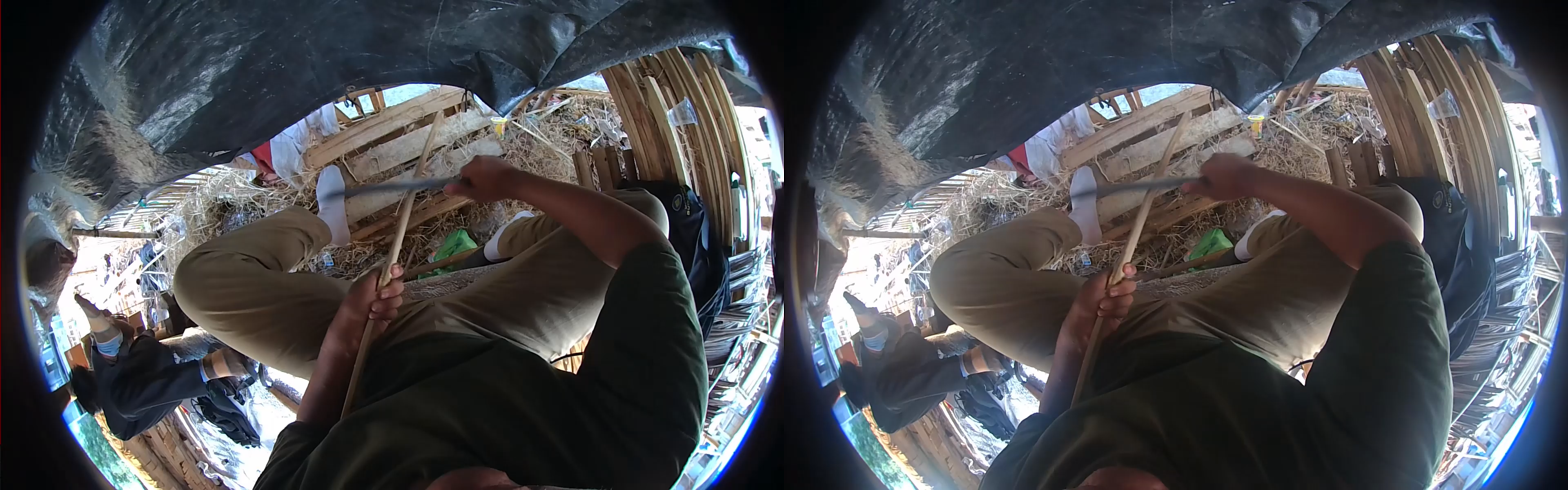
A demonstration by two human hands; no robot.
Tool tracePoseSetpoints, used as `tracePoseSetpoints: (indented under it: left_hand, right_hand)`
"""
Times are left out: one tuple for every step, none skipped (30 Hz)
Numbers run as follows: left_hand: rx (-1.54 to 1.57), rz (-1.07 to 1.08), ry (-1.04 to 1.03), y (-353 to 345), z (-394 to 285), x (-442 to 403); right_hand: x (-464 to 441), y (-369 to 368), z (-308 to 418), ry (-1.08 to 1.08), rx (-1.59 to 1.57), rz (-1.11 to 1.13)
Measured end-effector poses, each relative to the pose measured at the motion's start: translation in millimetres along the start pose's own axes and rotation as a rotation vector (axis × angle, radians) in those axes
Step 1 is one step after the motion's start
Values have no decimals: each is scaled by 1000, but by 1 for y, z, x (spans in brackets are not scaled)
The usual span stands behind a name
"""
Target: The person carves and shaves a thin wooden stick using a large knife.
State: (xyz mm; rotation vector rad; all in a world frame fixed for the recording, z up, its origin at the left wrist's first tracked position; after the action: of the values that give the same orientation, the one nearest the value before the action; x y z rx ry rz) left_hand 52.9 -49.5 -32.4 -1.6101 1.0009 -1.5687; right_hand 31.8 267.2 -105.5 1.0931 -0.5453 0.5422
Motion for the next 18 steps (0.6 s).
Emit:
tracePoseSetpoints:
  left_hand:
    - [38, 17, -1, -2, 0, 0]
    - [76, 30, -2, -6, 0, 2]
    - [112, 43, -3, -8, 0, 4]
    - [165, 88, -5, -7, -1, 4]
    - [215, 137, -11, -2, -4, 2]
    - [268, 186, -19, 1, -7, 1]
    - [291, 211, -29, 3, -8, 1]
    - [315, 236, -35, 4, -9, 1]
    - [341, 257, -34, 4, -10, 2]
    - [347, 267, -50, 5, -12, 2]
    - [354, 277, -66, 5, -15, 4]
    - [363, 286, -84, 5, -17, 5]
    - [361, 281, -76, 2, -18, 3]
    - [357, 275, -68, -2, -21, 0]
    - [352, 272, -59, -7, -22, -2]
    - [304, 242, -50, -11, -21, -1]
    - [254, 214, -41, -14, -21, -1]
    - [202, 185, -30, -18, -21, 0]
  right_hand:
    - [-1, 0, 14, 109, 35, -39]
    - [0, -1, 25, 220, 66, -78]
    - [-3, -2, 18, 174, 24, -51]
    - [-9, 4, 4, 129, -13, -29]
    - [-16, 9, -10, 87, -44, -9]
    - [-24, 2, -24, 22, -91, 23]
    - [-25, 2, -21, 7, -76, 23]
    - [-23, -1, -11, -11, -64, 24]
    - [-19, -8, 0, -31, -59, 26]
    - [-4, -3, 26, -46, -97, 95]
    - [4, -3, 47, -8, -116, 87]
    - [9, -5, 64, 32, -135, 81]
    - [12, -6, 73, 74, -154, 76]
    - [14, -3, 77, 135, -90, 42]
    - [15, 1, 80, 195, -25, 6]
    - [15, 5, 82, 253, 41, -33]
    - [10, 10, 68, 145, 36, 5]
    - [2, 19, 49, 36, 29, 40]
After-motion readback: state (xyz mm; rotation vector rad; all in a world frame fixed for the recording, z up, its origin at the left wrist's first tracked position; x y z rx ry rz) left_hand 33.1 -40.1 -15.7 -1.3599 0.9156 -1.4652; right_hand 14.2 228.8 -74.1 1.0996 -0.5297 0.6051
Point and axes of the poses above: each hand's wrist, its own x-axis away from the middle knuckle, its own y-axis out of the back of the hand, z = x × y, the point moved 5 cm from there along -x, towards the middle knuckle, and after that the axes turned 14 degrees about z, right-handed, at the moved point
